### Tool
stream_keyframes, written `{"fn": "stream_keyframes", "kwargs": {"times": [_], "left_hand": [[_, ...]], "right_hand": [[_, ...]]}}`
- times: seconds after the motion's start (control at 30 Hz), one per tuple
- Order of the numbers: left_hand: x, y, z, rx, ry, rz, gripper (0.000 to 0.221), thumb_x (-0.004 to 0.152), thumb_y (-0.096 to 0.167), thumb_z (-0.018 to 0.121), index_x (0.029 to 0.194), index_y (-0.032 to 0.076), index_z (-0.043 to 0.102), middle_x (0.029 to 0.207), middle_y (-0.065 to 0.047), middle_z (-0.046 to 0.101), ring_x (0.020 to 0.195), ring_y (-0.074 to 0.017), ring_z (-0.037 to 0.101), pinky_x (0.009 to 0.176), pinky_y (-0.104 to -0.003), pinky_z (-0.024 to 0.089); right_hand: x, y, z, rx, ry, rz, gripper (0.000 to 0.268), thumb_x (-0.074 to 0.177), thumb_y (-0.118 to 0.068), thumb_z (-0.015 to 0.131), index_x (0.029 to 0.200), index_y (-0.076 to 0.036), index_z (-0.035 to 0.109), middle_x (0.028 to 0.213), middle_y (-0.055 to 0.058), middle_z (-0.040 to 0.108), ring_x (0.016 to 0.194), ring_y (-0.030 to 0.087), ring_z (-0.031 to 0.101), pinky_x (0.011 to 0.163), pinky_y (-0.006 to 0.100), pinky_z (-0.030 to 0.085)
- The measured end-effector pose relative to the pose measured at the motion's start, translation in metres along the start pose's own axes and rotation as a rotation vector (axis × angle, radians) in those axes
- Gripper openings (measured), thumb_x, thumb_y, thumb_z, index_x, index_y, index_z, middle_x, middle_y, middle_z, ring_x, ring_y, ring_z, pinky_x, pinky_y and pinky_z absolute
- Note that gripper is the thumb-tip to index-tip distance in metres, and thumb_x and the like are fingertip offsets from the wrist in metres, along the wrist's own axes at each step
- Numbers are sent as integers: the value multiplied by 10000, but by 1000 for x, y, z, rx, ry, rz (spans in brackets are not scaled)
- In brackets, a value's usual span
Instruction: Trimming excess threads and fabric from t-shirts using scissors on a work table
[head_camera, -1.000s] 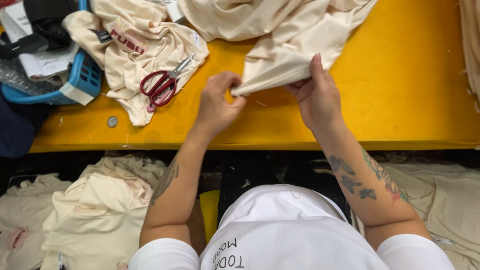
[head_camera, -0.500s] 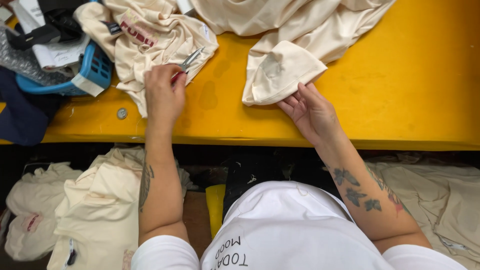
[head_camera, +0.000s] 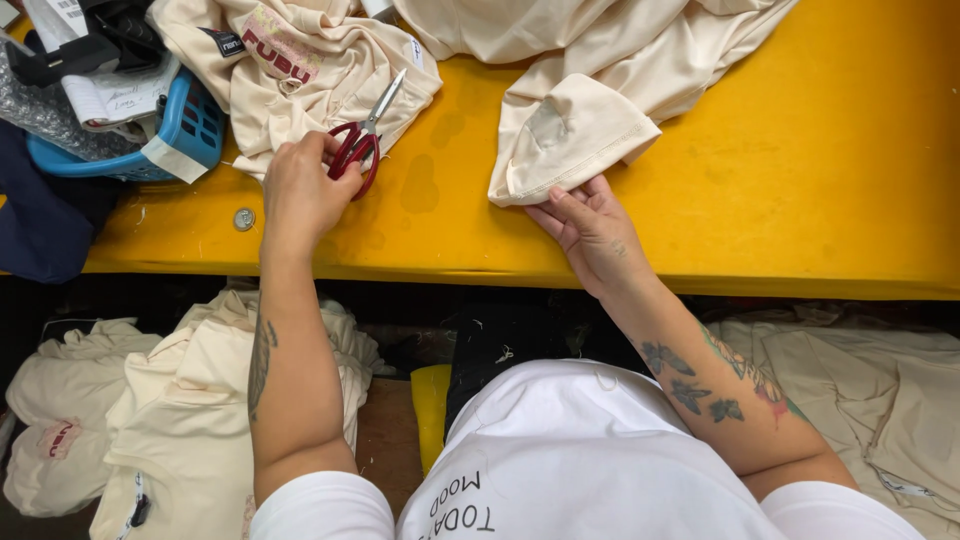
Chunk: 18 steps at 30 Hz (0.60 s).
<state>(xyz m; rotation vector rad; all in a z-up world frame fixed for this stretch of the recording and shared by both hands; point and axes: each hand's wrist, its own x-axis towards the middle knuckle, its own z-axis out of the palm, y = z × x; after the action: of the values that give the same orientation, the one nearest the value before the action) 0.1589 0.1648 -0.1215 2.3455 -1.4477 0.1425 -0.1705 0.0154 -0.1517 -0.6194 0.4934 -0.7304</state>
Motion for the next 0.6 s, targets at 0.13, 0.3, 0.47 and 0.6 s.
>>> {"fn": "stream_keyframes", "kwargs": {"times": [0.13,0.3,0.47,0.6], "left_hand": [[-27,47,-11,-219,55,74,361,801,220,870,1089,93,693,911,-94,706,988,-332,622,871,-462,528],[-55,79,9,-109,90,338,447,736,49,822,1157,26,675,986,-157,678,1023,-335,623,925,-433,529],[-66,95,10,-43,36,403,637,726,-62,764,1331,-19,567,1194,-210,631,1192,-382,576,1069,-475,476],[-64,105,7,22,-11,406,651,743,-55,765,1353,7,547,1166,-192,645,1172,-359,606,1054,-458,490]], "right_hand": [[0,2,10,-20,18,8,570,954,21,666,1459,-94,426,1211,122,663,1069,296,744,1026,474,595],[5,7,13,-8,35,-18,510,978,11,640,1425,-105,424,1159,113,679,1028,287,760,1019,493,606],[12,18,2,-28,51,-51,480,994,16,606,1414,-119,417,1113,105,686,981,277,769,998,510,612],[20,29,-10,-58,35,-91,466,1002,-4,617,1403,-140,421,1114,101,702,972,259,774,990,503,620]]}}
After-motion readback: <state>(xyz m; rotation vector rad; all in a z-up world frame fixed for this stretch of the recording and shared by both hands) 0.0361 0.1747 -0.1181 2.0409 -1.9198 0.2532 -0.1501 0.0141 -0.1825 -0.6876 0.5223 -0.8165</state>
